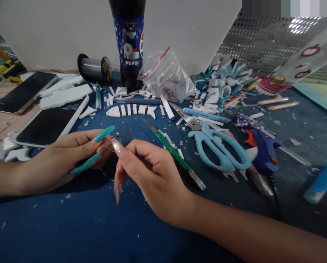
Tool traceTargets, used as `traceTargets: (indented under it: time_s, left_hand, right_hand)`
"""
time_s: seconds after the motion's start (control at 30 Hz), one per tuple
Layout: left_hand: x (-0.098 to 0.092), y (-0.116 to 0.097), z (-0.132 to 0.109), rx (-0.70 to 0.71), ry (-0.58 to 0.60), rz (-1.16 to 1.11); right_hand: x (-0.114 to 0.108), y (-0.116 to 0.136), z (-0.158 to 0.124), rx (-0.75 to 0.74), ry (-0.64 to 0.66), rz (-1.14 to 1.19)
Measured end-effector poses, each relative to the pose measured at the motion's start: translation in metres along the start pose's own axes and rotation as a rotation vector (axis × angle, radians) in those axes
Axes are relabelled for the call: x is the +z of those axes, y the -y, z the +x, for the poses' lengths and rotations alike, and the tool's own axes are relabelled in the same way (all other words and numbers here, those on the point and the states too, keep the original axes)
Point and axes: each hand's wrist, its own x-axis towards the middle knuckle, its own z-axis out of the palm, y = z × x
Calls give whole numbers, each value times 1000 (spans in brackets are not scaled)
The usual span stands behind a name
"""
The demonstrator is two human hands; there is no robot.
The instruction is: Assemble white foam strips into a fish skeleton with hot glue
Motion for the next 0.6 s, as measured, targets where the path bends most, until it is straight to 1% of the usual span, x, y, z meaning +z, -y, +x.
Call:
traceTargets:
  time_s: [0.43,0.6]
  left_hand:
    - [-1,2,0,-10,-6,12]
    - [0,0,1,-6,12,16]
  right_hand:
    - [0,0,1,5,-11,-41]
    - [-2,-2,1,-1,-8,-58]
